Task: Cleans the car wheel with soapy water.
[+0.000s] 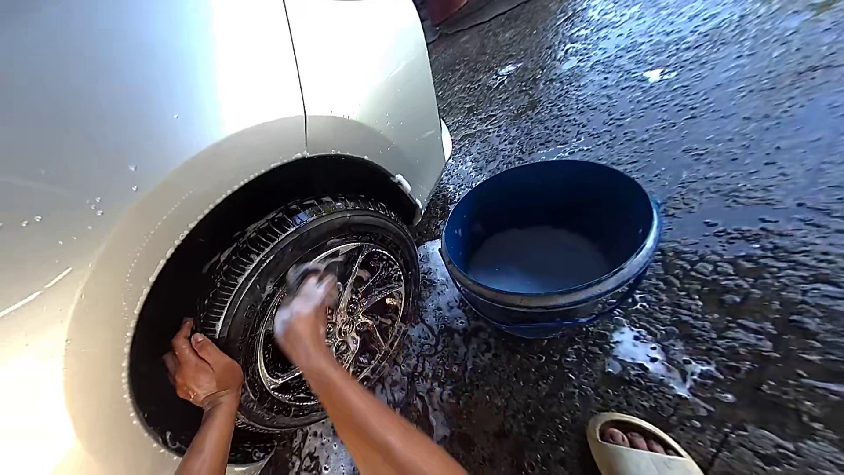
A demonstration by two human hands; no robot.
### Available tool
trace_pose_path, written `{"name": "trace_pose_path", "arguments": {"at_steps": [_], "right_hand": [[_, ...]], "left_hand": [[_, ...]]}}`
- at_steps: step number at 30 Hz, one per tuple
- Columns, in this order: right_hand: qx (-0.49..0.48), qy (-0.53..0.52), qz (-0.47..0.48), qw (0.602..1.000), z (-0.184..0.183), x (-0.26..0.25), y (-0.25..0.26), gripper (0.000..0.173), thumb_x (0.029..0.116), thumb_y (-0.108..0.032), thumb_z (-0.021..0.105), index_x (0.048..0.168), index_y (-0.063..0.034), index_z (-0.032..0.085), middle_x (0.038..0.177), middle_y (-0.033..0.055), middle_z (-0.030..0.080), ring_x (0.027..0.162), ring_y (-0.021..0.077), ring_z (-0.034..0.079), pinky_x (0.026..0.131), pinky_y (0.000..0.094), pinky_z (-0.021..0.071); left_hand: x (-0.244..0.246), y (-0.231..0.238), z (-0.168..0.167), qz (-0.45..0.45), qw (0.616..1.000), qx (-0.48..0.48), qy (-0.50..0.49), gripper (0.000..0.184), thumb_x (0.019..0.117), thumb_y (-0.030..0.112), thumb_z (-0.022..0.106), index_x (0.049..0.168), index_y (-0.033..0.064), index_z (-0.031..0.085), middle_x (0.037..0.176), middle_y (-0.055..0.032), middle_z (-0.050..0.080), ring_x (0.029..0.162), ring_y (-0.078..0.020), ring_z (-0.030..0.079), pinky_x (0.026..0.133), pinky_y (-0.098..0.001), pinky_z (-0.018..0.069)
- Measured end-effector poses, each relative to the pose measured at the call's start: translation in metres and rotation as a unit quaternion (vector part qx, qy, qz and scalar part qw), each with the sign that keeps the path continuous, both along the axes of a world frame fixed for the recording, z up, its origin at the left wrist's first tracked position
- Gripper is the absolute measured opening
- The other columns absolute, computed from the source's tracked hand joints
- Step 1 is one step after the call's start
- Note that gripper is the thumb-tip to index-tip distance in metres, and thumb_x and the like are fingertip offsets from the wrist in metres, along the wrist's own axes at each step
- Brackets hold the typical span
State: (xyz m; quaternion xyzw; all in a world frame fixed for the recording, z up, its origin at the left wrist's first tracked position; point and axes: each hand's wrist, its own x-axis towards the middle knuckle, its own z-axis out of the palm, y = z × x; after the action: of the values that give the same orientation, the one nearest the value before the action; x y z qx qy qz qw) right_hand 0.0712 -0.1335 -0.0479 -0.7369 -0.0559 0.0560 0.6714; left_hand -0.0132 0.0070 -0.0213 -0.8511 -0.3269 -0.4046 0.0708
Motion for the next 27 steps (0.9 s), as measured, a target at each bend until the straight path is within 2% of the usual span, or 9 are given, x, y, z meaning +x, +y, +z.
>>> {"name": "trace_pose_path", "arguments": {"at_steps": [3, 8, 10, 15, 19, 22, 23, 25, 27], "right_hand": [[0.078, -0.028, 0.057, 0.995, -0.012, -0.016, -0.007, 0.043, 0.0979, -0.014, 0.06, 0.138, 0.0002, 0.055, 0.146, 0.0285, 0.046, 0.133, 0.0415, 0.051, 0.103, 0.0544, 0.0508], [0.13, 0.048, -0.132, 0.981, -0.024, 0.084, -0.04, 0.032, 0.1052, -0.021, 0.051, 0.126, -0.0006, 0.064, 0.11, 0.0195, 0.071, 0.103, 0.0308, 0.07, 0.091, 0.0523, 0.0561], [0.153, 0.035, -0.148, 0.976, -0.028, 0.079, -0.034, 0.032, 0.1053, -0.023, 0.051, 0.125, -0.002, 0.063, 0.104, 0.0166, 0.071, 0.096, 0.0277, 0.071, 0.087, 0.0503, 0.0586], [0.266, 0.122, 0.06, 0.954, -0.021, 0.061, -0.041, 0.028, 0.0998, -0.023, 0.062, 0.119, -0.0026, 0.064, 0.095, 0.0148, 0.071, 0.082, 0.0248, 0.07, 0.074, 0.047, 0.0597], [0.303, 0.182, -0.087, 0.931, -0.069, 0.109, -0.075, 0.029, 0.1022, -0.022, 0.059, 0.122, -0.001, 0.06, 0.099, 0.0169, 0.068, 0.083, 0.0261, 0.068, 0.074, 0.0475, 0.0585], [0.173, -0.075, -0.116, 0.975, -0.063, 0.083, -0.068, 0.029, 0.101, -0.012, 0.056, 0.129, -0.0026, 0.057, 0.112, 0.0128, 0.068, 0.094, 0.022, 0.071, 0.08, 0.0449, 0.0623], [0.119, -0.203, -0.077, 0.969, -0.063, 0.068, -0.063, 0.028, 0.0984, -0.006, 0.057, 0.126, -0.0036, 0.063, 0.123, 0.0122, 0.064, 0.11, 0.0216, 0.066, 0.091, 0.0429, 0.058], [0.001, -0.421, -0.057, 0.905, -0.076, 0.073, -0.052, 0.033, 0.0874, -0.007, 0.066, 0.117, -0.0182, 0.076, 0.131, 0.0113, 0.066, 0.124, 0.0314, 0.059, 0.102, 0.052, 0.0502], [-0.038, -0.478, -0.112, 0.87, -0.116, 0.108, -0.05, 0.031, 0.0891, -0.011, 0.068, 0.115, -0.0262, 0.078, 0.129, 0.0089, 0.07, 0.121, 0.0332, 0.063, 0.1, 0.0568, 0.0503]], "left_hand": [[-0.002, 0.0, -0.001, -0.013, 1.0, 0.007, 0.0, 0.053, 0.1086, 0.034, 0.025, 0.143, 0.0137, 0.059, 0.137, -0.0235, 0.062, 0.128, -0.0418, 0.058, 0.102, -0.0597, 0.0469], [-0.002, 0.003, -0.003, -0.007, 1.0, 0.015, -0.006, 0.054, 0.1084, 0.037, 0.023, 0.144, 0.0156, 0.058, 0.136, -0.0223, 0.062, 0.128, -0.0409, 0.059, 0.101, -0.0597, 0.0473], [0.0, 0.002, -0.004, -0.006, 1.0, 0.017, -0.008, 0.053, 0.1084, 0.036, 0.025, 0.143, 0.016, 0.06, 0.134, -0.0214, 0.063, 0.126, -0.0403, 0.06, 0.1, -0.059, 0.0484], [-0.001, 0.001, -0.004, -0.019, 0.999, 0.027, -0.013, 0.052, 0.1087, 0.033, 0.027, 0.142, 0.0123, 0.061, 0.135, -0.0216, 0.064, 0.126, -0.04, 0.06, 0.102, -0.0579, 0.0482], [-0.004, 0.002, -0.006, -0.006, 1.0, 0.018, -0.004, 0.054, 0.1087, 0.036, 0.024, 0.143, 0.0143, 0.06, 0.135, -0.0215, 0.063, 0.127, -0.0411, 0.059, 0.101, -0.0597, 0.0471], [0.0, 0.003, -0.005, -0.011, 0.999, 0.03, -0.016, 0.054, 0.109, 0.036, 0.024, 0.142, 0.0144, 0.061, 0.134, -0.0202, 0.065, 0.126, -0.0395, 0.061, 0.101, -0.058, 0.0478], [-0.002, 0.002, -0.005, -0.019, 0.999, 0.03, -0.017, 0.054, 0.1093, 0.035, 0.025, 0.142, 0.0129, 0.061, 0.135, -0.0205, 0.065, 0.127, -0.0393, 0.06, 0.103, -0.0571, 0.047], [-0.004, 0.002, -0.006, -0.039, 0.999, 0.024, -0.018, 0.054, 0.1093, 0.034, 0.025, 0.142, 0.0102, 0.06, 0.137, -0.0217, 0.063, 0.129, -0.0395, 0.059, 0.107, -0.0559, 0.0448], [-0.002, 0.003, -0.005, -0.051, 0.998, 0.027, -0.022, 0.054, 0.1094, 0.032, 0.024, 0.142, 0.0082, 0.06, 0.137, -0.023, 0.062, 0.129, -0.0398, 0.058, 0.107, -0.0542, 0.0446]]}}
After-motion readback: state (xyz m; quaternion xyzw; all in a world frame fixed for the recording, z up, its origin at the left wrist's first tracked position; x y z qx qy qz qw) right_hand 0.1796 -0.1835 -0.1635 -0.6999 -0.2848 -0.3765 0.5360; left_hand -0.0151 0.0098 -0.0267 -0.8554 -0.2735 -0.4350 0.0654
